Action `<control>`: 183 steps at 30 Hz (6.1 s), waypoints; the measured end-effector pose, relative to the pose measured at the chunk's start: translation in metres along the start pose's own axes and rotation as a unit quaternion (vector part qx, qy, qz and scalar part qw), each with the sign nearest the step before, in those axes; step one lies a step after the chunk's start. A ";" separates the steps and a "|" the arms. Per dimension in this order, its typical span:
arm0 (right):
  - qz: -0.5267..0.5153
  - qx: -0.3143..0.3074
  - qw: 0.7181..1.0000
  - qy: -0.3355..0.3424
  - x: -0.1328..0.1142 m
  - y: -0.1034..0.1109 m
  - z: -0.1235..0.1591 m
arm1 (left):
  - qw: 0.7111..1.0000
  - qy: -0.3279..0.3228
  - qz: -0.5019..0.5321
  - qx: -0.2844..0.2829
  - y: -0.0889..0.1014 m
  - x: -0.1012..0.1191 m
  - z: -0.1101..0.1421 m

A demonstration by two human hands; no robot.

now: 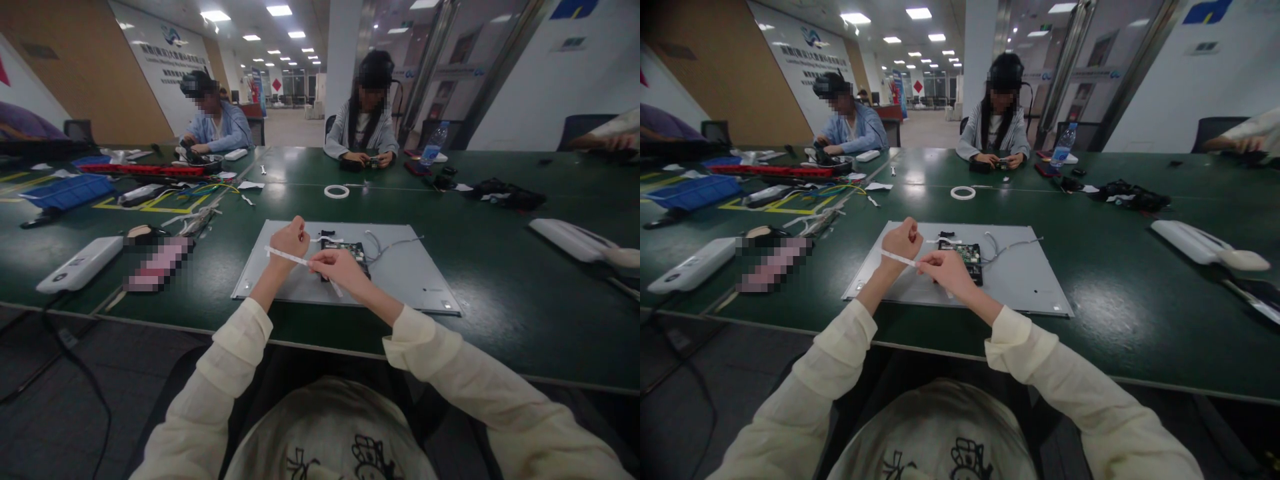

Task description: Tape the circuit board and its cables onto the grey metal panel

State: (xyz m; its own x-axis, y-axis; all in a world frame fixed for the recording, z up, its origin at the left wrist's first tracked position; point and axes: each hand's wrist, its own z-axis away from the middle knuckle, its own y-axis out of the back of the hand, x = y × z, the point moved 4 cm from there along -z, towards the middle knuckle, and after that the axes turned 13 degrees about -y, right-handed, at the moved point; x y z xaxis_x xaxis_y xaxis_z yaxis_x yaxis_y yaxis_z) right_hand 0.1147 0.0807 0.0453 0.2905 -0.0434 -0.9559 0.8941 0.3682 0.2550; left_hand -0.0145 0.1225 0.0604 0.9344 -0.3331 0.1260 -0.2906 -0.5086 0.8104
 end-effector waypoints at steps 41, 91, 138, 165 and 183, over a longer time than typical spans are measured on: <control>0.025 0.218 0.967 0.131 0.021 0.109 0.023 | 0.849 -0.186 0.457 -0.192 0.005 0.059 0.009; 0.184 0.107 0.965 -0.154 0.040 0.122 0.046 | 0.974 -0.149 0.169 0.013 0.025 0.085 0.033; 0.280 0.128 0.944 -0.122 0.048 0.117 0.041 | 0.964 -0.226 0.107 -0.089 -0.006 0.140 0.087; 0.555 0.237 0.785 -0.142 0.040 0.102 0.051 | 0.972 -0.190 0.098 -0.099 -0.002 0.144 0.077; 0.223 0.078 0.955 -0.180 0.055 0.120 0.043 | 0.974 -0.175 0.102 -0.104 -0.003 0.143 0.078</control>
State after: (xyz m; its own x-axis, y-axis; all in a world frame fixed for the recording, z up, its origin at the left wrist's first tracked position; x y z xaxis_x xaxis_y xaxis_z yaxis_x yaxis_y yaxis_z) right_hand 0.2525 0.0825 0.0294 0.7272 -0.2407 -0.6429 0.6862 0.2828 0.6702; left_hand 0.1039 0.0149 0.0314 0.7235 -0.6794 0.1224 -0.3797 -0.2435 0.8925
